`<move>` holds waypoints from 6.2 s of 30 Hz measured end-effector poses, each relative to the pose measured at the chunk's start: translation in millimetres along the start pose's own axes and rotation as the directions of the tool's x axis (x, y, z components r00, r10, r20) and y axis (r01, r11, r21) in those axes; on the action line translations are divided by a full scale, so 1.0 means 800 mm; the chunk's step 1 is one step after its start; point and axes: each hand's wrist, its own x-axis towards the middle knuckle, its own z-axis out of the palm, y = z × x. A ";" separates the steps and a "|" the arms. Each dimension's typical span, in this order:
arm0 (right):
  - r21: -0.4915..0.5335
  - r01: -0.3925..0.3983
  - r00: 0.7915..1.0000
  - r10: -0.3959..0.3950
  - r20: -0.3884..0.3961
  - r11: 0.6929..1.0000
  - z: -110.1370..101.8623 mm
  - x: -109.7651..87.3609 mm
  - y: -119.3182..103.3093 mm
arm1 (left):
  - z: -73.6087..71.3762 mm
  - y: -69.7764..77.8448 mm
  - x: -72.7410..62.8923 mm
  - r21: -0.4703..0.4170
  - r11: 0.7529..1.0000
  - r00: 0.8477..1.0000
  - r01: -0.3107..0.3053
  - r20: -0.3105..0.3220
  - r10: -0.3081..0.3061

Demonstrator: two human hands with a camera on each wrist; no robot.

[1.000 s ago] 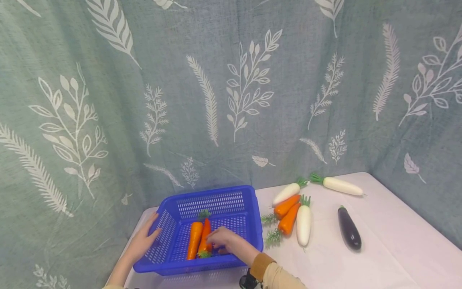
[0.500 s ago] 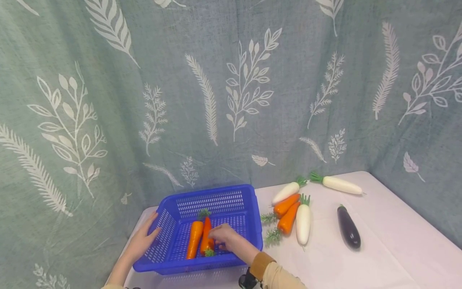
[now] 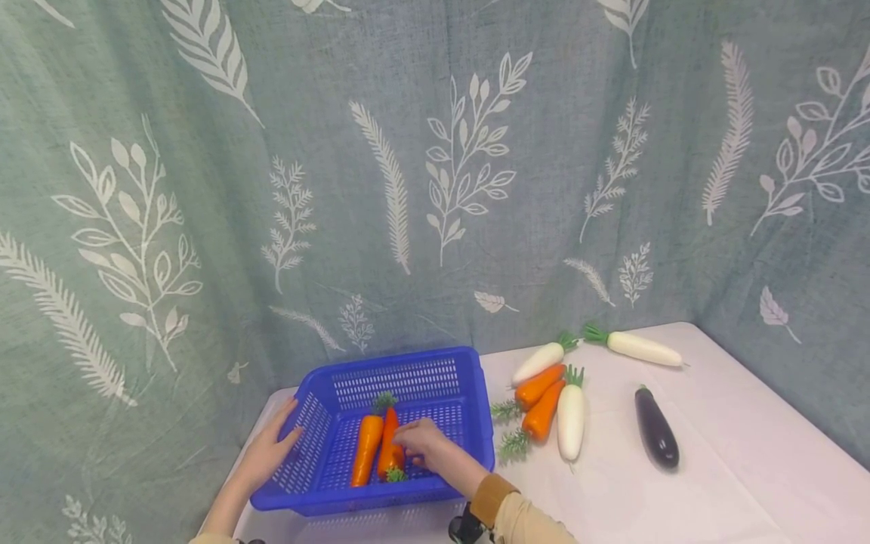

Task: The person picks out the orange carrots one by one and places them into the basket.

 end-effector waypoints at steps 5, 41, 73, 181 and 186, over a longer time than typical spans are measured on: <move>0.006 -0.011 1.000 0.011 -0.002 1.000 -0.001 -0.001 -0.002 | 0.000 0.001 0.000 0.002 1.000 1.000 -0.006 0.000 0.006; 0.109 0.135 0.981 -0.148 0.124 0.985 -0.033 -0.016 -0.012 | -0.001 0.002 0.000 -0.005 1.000 1.000 0.019 0.004 -0.019; 0.130 0.209 0.971 -0.222 0.092 0.969 -0.103 -0.047 -0.055 | 0.000 0.002 -0.002 -0.021 1.000 1.000 0.023 0.000 -0.023; -0.489 0.048 0.856 -0.288 -0.429 0.871 -0.199 -0.010 0.079 | -0.001 0.001 -0.003 -0.010 1.000 1.000 -0.002 -0.014 0.002; -0.494 0.049 0.853 -0.294 -0.431 0.868 -0.198 -0.009 0.079 | -0.002 0.002 -0.004 -0.014 1.000 1.000 -0.010 -0.017 0.010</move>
